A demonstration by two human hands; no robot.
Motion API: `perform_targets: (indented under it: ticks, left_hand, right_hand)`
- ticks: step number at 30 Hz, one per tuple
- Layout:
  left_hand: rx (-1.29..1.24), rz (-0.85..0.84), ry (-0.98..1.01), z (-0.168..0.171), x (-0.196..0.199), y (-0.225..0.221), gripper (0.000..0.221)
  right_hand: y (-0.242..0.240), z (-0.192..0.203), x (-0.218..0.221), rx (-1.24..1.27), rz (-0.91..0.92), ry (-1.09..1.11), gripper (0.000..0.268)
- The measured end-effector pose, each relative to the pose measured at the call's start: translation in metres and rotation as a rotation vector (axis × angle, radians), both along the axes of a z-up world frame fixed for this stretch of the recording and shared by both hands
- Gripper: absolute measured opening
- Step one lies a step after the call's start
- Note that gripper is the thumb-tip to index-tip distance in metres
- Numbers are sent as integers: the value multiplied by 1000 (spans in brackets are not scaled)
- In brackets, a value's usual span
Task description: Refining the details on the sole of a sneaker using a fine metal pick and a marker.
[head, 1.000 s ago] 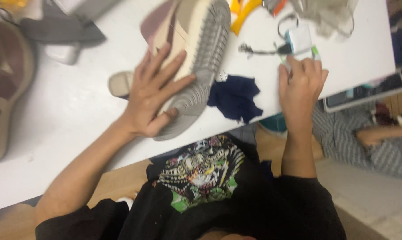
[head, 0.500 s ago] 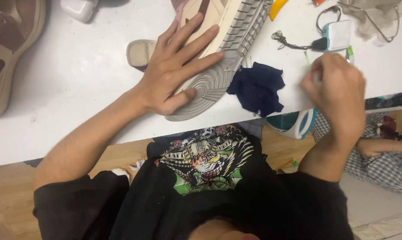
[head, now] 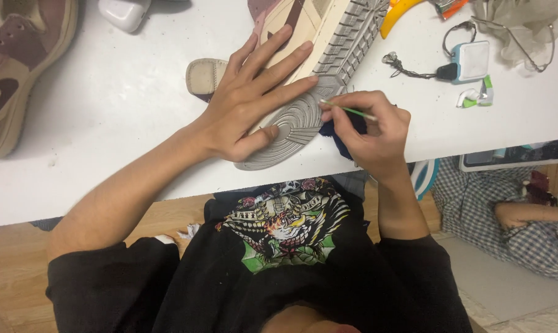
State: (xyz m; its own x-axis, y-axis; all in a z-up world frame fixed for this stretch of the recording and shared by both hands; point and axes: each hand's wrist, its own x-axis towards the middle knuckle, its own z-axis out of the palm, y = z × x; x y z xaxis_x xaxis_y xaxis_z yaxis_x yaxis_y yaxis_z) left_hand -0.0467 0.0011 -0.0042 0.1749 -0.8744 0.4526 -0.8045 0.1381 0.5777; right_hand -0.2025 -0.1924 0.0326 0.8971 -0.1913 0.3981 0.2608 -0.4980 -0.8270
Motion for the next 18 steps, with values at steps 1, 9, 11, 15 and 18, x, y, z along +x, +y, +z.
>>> perform_targets:
  ticks: [1, 9, 11, 15, 18]
  left_hand:
    - [-2, 9, -2, -1, -1, 0, 63]
    - [-14, 18, 8, -6, -2, -1, 66]
    - [-16, 15, 20, -4, -3, 0, 67]
    - [-9, 11, 29, -4, -6, 2, 63]
    - [-11, 41, -3, -11, -7, -3, 65]
  right_hand:
    - [-1, -3, 2, -59, 45, -78, 9]
    - [0, -12, 11, -149, 114, -237, 7]
    - [-2, -16, 13, -260, 96, -292, 17]
    - [1, -13, 11, -349, 44, -282, 13]
    - [4, -6, 13, -532, -7, -276, 12]
